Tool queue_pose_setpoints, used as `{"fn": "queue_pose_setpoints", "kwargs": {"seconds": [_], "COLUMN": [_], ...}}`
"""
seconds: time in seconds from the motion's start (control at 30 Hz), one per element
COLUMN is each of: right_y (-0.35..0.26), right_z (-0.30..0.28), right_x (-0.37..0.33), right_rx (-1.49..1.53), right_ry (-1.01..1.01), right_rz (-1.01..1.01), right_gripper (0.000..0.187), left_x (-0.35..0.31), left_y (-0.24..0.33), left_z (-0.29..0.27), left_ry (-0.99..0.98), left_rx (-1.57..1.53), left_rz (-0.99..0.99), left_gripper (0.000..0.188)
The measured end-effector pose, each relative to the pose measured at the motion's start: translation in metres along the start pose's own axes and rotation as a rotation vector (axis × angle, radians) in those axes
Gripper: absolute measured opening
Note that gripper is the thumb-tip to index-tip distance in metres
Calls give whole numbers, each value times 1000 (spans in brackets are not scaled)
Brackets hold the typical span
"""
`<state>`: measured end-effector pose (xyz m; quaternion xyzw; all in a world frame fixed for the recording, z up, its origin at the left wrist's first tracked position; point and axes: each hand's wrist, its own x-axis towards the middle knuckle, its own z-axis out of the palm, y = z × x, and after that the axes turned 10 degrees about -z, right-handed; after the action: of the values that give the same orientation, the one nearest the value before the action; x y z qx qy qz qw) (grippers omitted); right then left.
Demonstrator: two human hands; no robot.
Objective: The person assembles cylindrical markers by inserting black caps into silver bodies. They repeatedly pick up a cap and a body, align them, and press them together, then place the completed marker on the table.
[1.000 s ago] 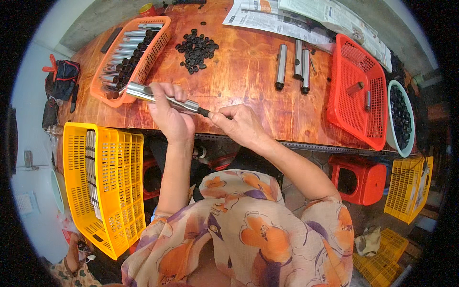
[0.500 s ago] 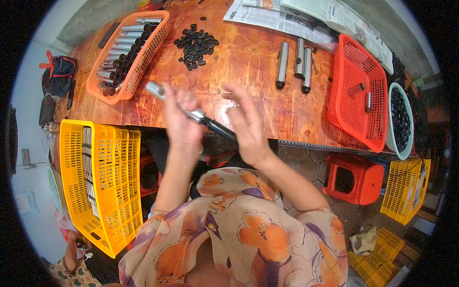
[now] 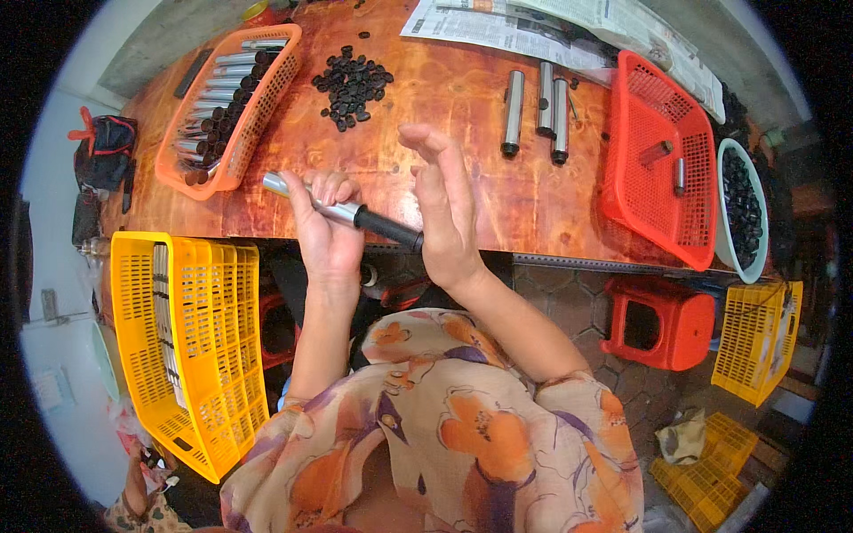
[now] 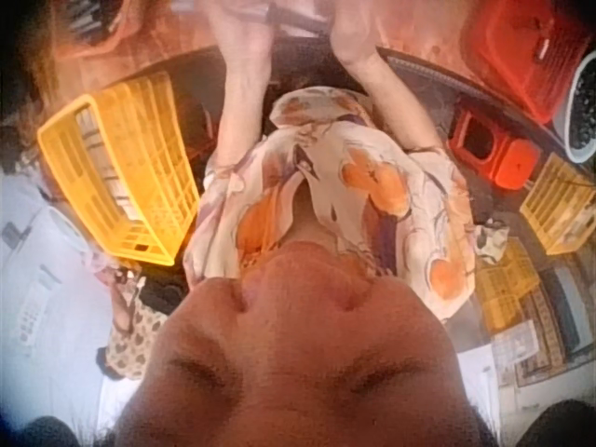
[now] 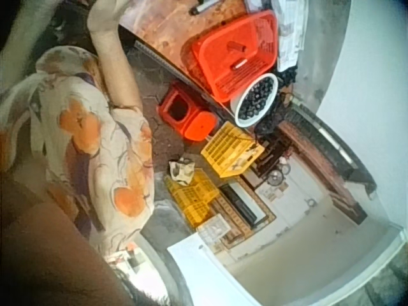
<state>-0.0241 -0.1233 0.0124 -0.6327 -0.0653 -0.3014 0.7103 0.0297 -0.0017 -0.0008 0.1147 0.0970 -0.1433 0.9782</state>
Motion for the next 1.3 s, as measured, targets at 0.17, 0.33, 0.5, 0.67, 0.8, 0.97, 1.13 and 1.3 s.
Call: {"fn": "queue_pose_setpoints", "kwargs": {"seconds": [0.17,0.33,0.5,0.67,0.8,0.97,1.13,1.3], "right_y": [7,13,22,18,24,25,6,12], "right_z": [-8,2,10,9,4,-25,-44,-18], "right_x": [-12,-5,-6,-13,-18,-10,8,14], "right_rx": [-51,58,-124,-3,-198,-263,-11,-66], "right_ry": [-65,38,-16,-18,-227,-295,59,-117], "right_rz": [-4,138,-58,147,252,233,-6,-4], "right_gripper": [68,81,78,52,33,46,68,87], "left_x": [1,-3,2,-1,0,23,38,22], "left_y": [5,4,-6,-2,-12,20,62,12], "left_z": [2,10,-3,0,8,-17,-11,13], "left_ry": [-28,-58,-105,-74,101,78,201,111], "left_rx": [145,206,258,266,292,184,21,103], "left_rz": [124,48,138,97,33,35,177,54], "left_gripper": [35,36,36,33,32,36,44,41]}}
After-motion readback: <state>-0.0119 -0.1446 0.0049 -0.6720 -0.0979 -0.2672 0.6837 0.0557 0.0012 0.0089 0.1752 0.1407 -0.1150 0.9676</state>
